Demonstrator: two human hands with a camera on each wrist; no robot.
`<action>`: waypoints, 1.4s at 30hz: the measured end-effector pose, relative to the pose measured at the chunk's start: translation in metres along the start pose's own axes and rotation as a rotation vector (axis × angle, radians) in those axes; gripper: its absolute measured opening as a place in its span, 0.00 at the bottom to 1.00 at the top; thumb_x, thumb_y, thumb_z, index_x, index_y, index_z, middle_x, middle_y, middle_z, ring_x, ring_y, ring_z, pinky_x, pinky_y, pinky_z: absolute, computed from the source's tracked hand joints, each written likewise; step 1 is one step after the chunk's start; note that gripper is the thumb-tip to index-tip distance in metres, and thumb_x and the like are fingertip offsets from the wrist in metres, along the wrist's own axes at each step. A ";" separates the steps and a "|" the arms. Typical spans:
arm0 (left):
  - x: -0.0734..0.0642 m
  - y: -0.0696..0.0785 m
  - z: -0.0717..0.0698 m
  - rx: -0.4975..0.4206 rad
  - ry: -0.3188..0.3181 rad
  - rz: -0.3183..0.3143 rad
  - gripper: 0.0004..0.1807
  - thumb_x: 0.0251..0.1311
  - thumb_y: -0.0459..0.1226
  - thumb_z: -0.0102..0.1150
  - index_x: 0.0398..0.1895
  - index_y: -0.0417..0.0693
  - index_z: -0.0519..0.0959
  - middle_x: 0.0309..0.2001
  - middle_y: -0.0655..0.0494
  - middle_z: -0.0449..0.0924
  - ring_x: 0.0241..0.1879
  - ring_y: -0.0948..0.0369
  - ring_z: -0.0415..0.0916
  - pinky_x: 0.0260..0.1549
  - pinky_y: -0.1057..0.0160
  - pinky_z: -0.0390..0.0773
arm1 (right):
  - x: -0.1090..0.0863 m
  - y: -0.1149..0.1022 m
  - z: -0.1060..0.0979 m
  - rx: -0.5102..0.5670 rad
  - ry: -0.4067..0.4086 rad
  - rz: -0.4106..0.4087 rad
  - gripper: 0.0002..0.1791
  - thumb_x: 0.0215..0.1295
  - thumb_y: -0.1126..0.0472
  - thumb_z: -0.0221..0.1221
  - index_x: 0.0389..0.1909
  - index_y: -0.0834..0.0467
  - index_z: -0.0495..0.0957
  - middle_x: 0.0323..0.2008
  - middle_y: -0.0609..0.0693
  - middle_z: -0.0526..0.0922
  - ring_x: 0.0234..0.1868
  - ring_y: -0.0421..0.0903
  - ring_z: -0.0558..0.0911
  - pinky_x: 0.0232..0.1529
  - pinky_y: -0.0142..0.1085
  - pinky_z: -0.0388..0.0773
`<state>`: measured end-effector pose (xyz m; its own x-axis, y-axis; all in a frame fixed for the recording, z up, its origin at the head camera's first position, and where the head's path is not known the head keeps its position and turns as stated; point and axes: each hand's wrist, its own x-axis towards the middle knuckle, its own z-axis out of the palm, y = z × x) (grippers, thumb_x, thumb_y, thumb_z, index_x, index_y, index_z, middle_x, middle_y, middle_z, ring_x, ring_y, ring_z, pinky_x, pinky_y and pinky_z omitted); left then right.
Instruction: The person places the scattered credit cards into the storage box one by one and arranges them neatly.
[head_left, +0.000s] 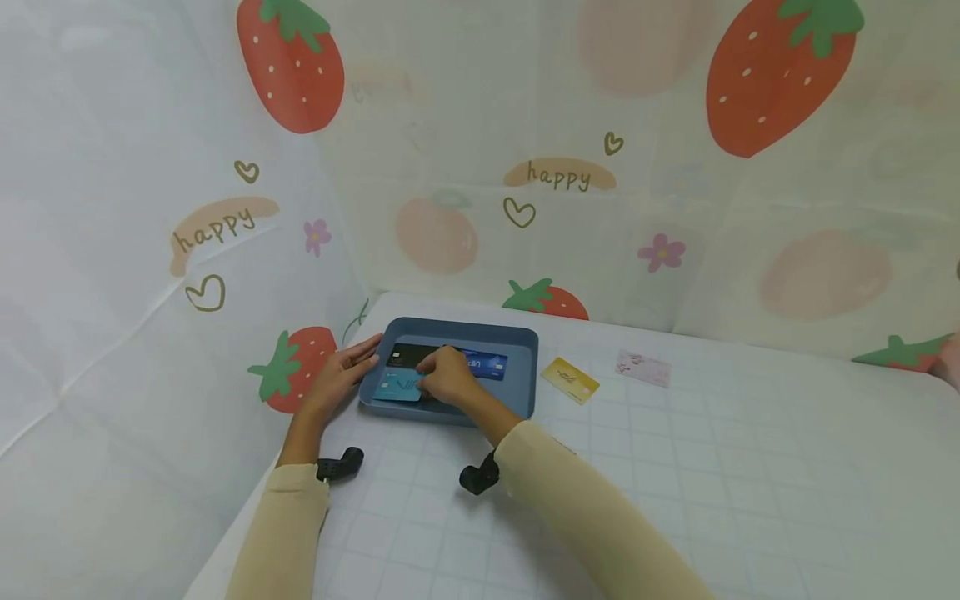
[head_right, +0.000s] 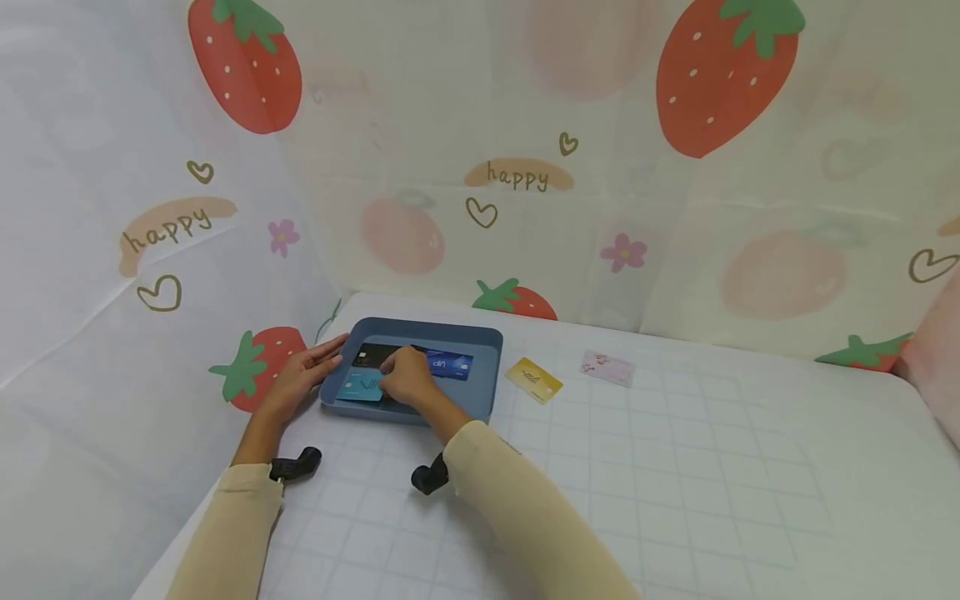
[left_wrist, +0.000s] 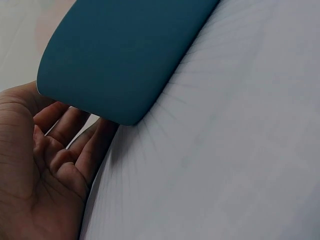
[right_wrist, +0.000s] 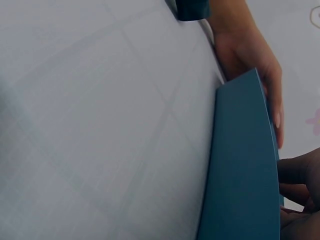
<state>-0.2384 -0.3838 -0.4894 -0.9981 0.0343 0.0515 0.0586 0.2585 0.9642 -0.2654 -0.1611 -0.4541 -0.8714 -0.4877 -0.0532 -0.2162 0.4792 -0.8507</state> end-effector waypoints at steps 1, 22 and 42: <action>-0.001 0.003 0.001 0.000 -0.007 0.005 0.28 0.67 0.39 0.52 0.70 0.48 0.61 0.68 0.52 0.62 0.67 0.57 0.58 0.61 0.57 0.63 | 0.000 0.000 0.000 -0.009 0.005 -0.002 0.14 0.56 0.70 0.64 0.45 0.65 0.82 0.34 0.53 0.84 0.23 0.39 0.82 0.26 0.30 0.79; 0.006 -0.015 0.001 0.023 0.020 -0.015 0.28 0.66 0.43 0.54 0.69 0.57 0.64 0.67 0.59 0.63 0.67 0.60 0.59 0.62 0.53 0.63 | -0.010 -0.013 -0.003 -0.253 -0.013 -0.073 0.15 0.63 0.59 0.58 0.47 0.62 0.81 0.45 0.52 0.83 0.43 0.46 0.82 0.40 0.36 0.80; 0.009 -0.019 -0.002 0.053 0.025 0.000 0.29 0.65 0.46 0.55 0.69 0.59 0.64 0.67 0.56 0.64 0.67 0.57 0.60 0.61 0.51 0.63 | -0.024 -0.019 -0.020 -0.227 -0.023 -0.091 0.17 0.63 0.53 0.59 0.47 0.59 0.82 0.43 0.51 0.81 0.43 0.45 0.79 0.40 0.37 0.78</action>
<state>-0.2486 -0.3898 -0.5066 -0.9982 0.0102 0.0587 0.0590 0.3090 0.9492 -0.2492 -0.1442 -0.4263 -0.8340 -0.5518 0.0043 -0.3895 0.5831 -0.7130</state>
